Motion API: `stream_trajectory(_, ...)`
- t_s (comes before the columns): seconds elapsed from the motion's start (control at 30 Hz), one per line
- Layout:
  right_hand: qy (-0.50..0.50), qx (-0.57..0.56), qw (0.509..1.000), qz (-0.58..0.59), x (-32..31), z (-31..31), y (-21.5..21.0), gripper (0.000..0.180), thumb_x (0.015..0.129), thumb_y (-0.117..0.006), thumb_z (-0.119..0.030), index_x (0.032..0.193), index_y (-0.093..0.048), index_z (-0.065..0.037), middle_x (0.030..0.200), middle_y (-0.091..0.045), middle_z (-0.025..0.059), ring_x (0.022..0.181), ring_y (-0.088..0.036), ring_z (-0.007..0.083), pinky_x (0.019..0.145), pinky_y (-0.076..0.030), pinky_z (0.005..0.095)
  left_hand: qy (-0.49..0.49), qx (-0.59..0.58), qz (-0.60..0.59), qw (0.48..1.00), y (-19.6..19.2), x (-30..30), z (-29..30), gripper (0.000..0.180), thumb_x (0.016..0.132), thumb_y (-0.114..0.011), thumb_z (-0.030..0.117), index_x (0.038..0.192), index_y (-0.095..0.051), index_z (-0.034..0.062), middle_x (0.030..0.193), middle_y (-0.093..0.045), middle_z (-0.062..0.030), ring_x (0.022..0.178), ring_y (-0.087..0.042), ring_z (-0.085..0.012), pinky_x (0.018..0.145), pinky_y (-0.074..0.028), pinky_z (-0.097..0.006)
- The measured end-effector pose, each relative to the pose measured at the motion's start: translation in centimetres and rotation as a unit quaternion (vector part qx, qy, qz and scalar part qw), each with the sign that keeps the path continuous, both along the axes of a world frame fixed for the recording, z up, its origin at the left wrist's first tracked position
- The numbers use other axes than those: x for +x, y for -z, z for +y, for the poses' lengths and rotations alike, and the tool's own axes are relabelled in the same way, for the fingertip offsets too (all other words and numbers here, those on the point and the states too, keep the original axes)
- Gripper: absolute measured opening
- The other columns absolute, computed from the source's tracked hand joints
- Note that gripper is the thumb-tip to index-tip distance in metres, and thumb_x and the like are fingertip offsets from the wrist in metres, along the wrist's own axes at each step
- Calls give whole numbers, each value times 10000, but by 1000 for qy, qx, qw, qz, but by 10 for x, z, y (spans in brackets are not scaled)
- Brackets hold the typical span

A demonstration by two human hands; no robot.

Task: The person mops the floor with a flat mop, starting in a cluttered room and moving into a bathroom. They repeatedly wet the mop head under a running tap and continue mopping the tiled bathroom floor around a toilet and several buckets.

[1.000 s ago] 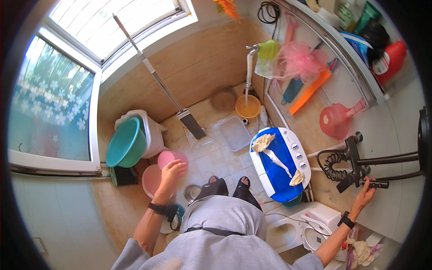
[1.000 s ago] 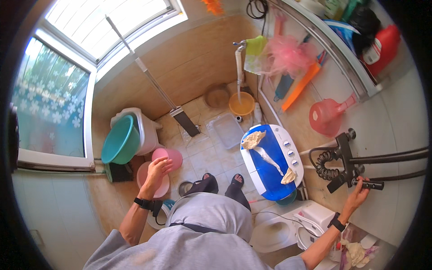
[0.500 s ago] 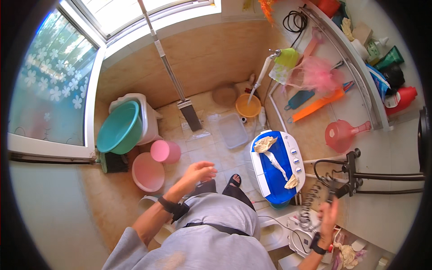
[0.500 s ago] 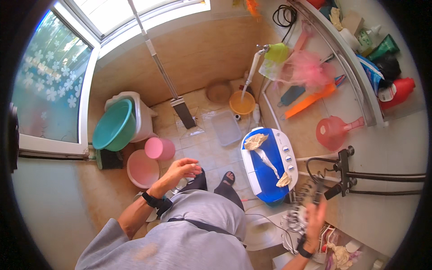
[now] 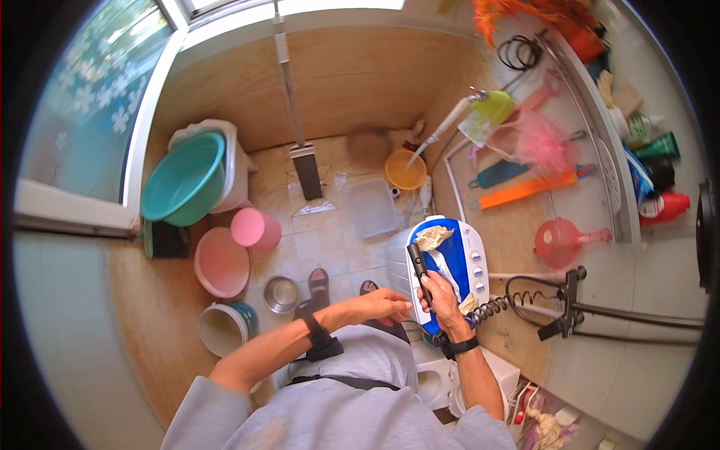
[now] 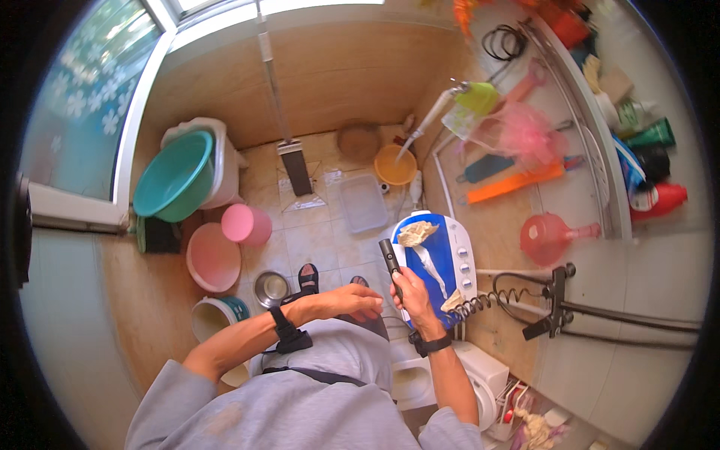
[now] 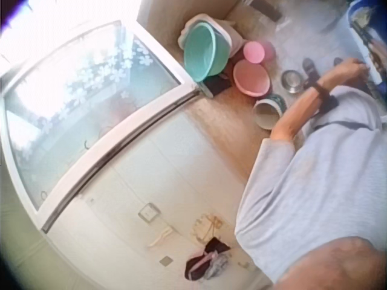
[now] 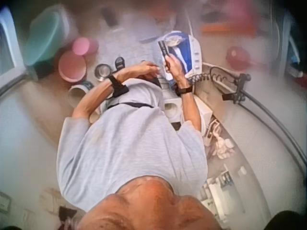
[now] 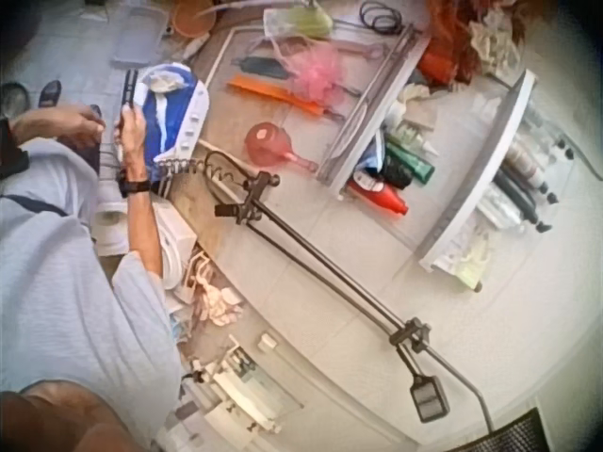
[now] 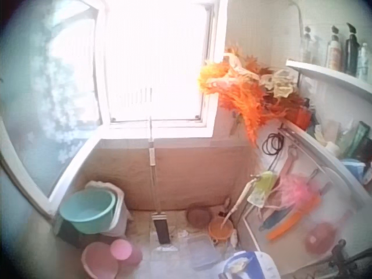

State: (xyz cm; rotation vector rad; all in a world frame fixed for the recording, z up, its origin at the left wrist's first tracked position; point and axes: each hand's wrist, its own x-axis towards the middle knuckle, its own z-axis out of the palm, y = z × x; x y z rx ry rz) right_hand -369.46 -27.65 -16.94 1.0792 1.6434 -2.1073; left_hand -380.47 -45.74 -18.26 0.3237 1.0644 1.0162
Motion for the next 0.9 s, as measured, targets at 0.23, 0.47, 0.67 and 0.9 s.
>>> stream_trajectory(0.23,-46,31,998,15,-31,-9,42,202,985,-520,-265,939,-557,-72,704,-549,-3,599,-512,86,550,-422,229,-182,-11,-163,970,33,36,23,517,989,-529,420,1395,-436,113,1370,-510,-71,1277,-493,-211,1049,-416,-375)
stream_trajectory(0.47,-116,15,993,3,-36,-13,61,218,956,-534,-276,894,-539,-67,730,-555,33,623,-532,144,579,-455,280,-411,65,-280,865,64,91,41,337,1012,-515,362,1265,-494,140,1248,-602,-47,1120,-609,-185,996,-465,-401)
stream_trajectory(0.67,-206,-20,975,-79,-41,-13,73,240,939,-535,-262,915,-558,-24,777,-628,105,608,-600,194,563,-508,323,-424,-41,-116,897,58,105,33,370,1018,-493,372,1200,-568,59,1064,-681,-96,917,-683,-168,787,-561,-320)
stream_trajectory(0.9,-183,-111,972,-102,-42,-13,70,274,926,-531,-224,889,-615,34,809,-654,139,684,-640,231,630,-526,356,-403,-115,-40,907,39,104,17,317,1005,-494,352,997,-626,64,812,-713,-61,668,-686,-122,569,-515,-261)
